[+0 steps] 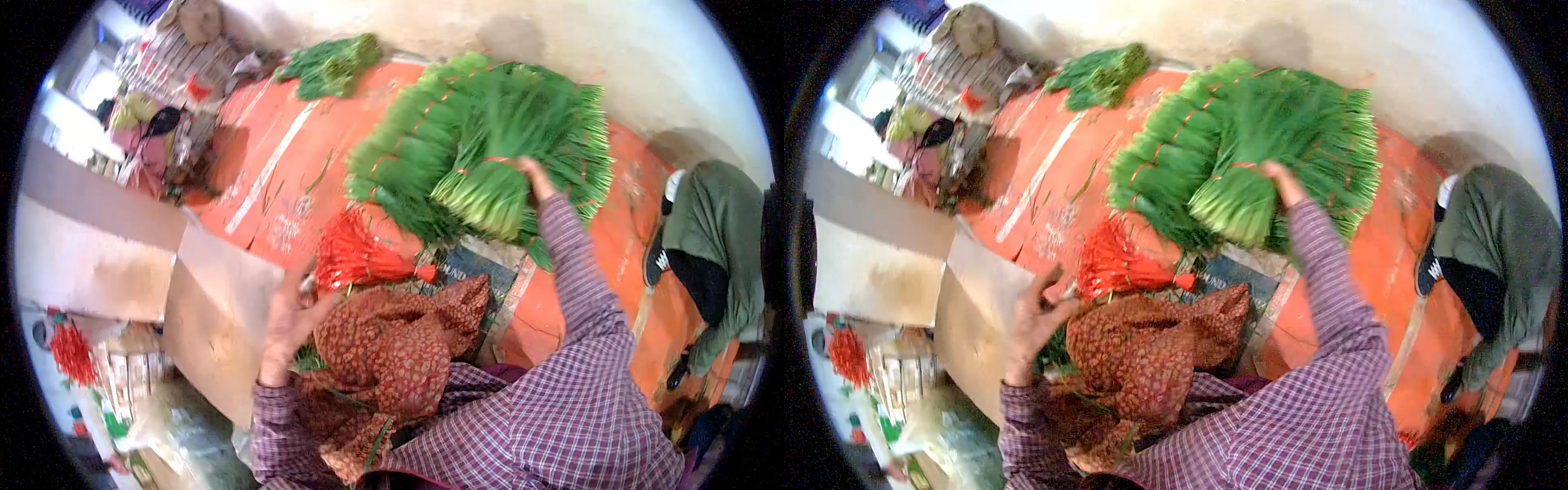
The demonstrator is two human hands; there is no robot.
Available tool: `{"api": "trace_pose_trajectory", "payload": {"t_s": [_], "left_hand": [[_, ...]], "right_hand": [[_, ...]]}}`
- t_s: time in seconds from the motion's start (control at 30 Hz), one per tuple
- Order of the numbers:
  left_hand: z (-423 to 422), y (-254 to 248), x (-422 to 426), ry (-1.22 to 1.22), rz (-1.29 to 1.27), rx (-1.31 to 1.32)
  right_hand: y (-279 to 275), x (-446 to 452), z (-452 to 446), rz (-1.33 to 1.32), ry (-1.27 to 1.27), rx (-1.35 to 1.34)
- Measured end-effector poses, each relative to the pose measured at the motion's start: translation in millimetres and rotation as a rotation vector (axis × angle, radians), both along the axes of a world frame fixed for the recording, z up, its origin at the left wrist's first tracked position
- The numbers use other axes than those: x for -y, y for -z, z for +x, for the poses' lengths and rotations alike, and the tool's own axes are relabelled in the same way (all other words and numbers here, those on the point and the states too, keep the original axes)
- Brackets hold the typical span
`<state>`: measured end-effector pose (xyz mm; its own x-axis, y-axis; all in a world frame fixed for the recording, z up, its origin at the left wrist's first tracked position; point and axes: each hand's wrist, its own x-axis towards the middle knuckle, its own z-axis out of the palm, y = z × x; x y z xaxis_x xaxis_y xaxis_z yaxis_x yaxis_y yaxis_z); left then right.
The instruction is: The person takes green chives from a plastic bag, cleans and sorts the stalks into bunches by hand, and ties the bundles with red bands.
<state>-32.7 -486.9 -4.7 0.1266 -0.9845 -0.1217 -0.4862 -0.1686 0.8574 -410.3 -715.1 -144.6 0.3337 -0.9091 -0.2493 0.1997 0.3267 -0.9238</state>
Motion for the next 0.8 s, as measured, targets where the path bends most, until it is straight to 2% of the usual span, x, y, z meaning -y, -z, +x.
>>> {"api": "trace_pose_trajectory", "payload": {"t_s": [0.03,0.07,0.1,0.13,0.17,0.23,0.27,0.33,0.37,0.43,0.5,0.57,0.63,0.67,0.73,0.77,0.8], "left_hand": [[18,-5,-15,-0.113,0.115,0.084],[37,-3,-32,-0.132,0.066,0.060],[52,-1,-47,-0.145,0.011,0.043],[61,-3,-62,-0.181,0.042,0.145],[68,-2,-76,-0.201,0.053,0.150],[78,2,-104,-0.283,0.183,0.257],[85,8,-120,-0.292,0.175,0.215],[87,12,-147,-0.367,0.202,0.160],[89,14,-156,-0.429,0.222,0.103],[86,11,-166,-0.465,0.264,0.097],[86,23,-182,-0.559,0.113,0.005],[79,25,-188,-0.608,0.113,-0.018],[82,32,-206,-0.685,0.029,-0.073],[80,37,-219,-0.794,0.012,-0.080],[81,43,-244,-0.891,0.014,-0.125],[80,47,-257,-0.971,0.020,-0.170],[82,53,-269,-1.010,0.075,-0.163]], "right_hand": [[13,13,-20,0.214,0.171,-0.167],[30,35,-42,0.203,0.214,-0.615],[105,78,-86,0.118,0.191,-0.997],[75,72,-82,0.280,0.011,-1.243],[115,66,-80,-0.039,0.263,-1.514],[144,55,-64,-0.169,0.157,-1.536],[144,44,-56,-0.172,0.144,-1.534],[107,13,-11,-0.467,0.358,-1.652],[91,3,12,-0.480,0.340,-1.644],[67,-18,57,-1.082,0.286,-1.294],[80,-34,121,-0.926,-0.001,-1.015],[98,-46,185,-0.743,-0.181,-0.751],[158,-37,236,-0.601,-0.281,-0.725],[168,-30,259,-0.610,-0.290,-0.723],[186,-19,300,0.027,-0.272,-0.608],[213,-6,317,0.282,-0.290,-0.482],[209,-6,329,0.300,-0.265,-0.517]]}}
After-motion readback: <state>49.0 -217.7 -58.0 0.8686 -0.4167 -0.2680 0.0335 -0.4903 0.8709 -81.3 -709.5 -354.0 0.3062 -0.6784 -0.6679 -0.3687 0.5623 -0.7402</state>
